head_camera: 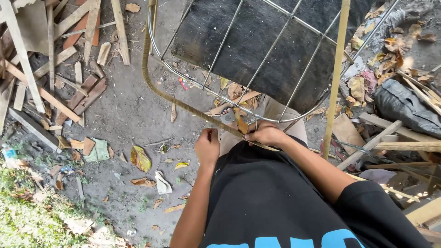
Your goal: Securing thin strips to a metal furniture frame by wrapping and tucking them manually.
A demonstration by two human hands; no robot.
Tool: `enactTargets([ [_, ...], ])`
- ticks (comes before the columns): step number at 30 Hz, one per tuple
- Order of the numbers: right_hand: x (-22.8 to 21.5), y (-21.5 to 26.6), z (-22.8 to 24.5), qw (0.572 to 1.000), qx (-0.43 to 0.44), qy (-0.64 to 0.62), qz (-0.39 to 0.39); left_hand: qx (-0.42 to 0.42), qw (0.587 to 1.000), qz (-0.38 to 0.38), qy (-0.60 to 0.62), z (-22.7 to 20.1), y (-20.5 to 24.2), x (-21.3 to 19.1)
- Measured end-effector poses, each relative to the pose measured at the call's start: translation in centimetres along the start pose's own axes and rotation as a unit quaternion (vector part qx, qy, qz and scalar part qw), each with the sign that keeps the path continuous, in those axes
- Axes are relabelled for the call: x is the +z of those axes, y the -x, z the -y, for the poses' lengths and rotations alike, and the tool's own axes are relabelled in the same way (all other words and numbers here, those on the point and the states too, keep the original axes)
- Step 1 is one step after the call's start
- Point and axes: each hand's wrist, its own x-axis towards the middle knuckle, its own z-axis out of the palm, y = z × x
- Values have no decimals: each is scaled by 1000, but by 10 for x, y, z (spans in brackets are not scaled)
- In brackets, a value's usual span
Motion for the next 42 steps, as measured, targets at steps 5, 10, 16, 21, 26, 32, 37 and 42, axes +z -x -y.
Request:
enactTargets([
  [5, 6, 1, 1, 1000, -15, -18, -6, 83, 981, 153, -89, -108, 37, -28],
  [10, 4, 11, 10, 991, -113, 63, -20, -36, 946, 323, 1, -98, 16, 14],
  [16, -14, 28, 22, 988, -85, -55, 114, 23, 970, 192, 146, -103, 77, -16],
  [21, -10, 29, 12, 988, -87, -66, 105, 87, 988, 119, 36, -100, 134, -26],
  [26, -5, 59, 51, 996, 7, -30, 78, 29, 988, 143, 41, -21, 146, -16],
  [32, 2, 19, -3, 992, -61, -85, 74, -138, 960, 239, 54, 8, 58, 48],
  [37, -7, 40, 7, 982, -21, 177, -59, 24, 963, 264, -45, -46, -6, 47],
  [42, 9, 110, 61, 843, -123, 497, -163, 241, 927, 253, 136, -27, -34, 93],
])
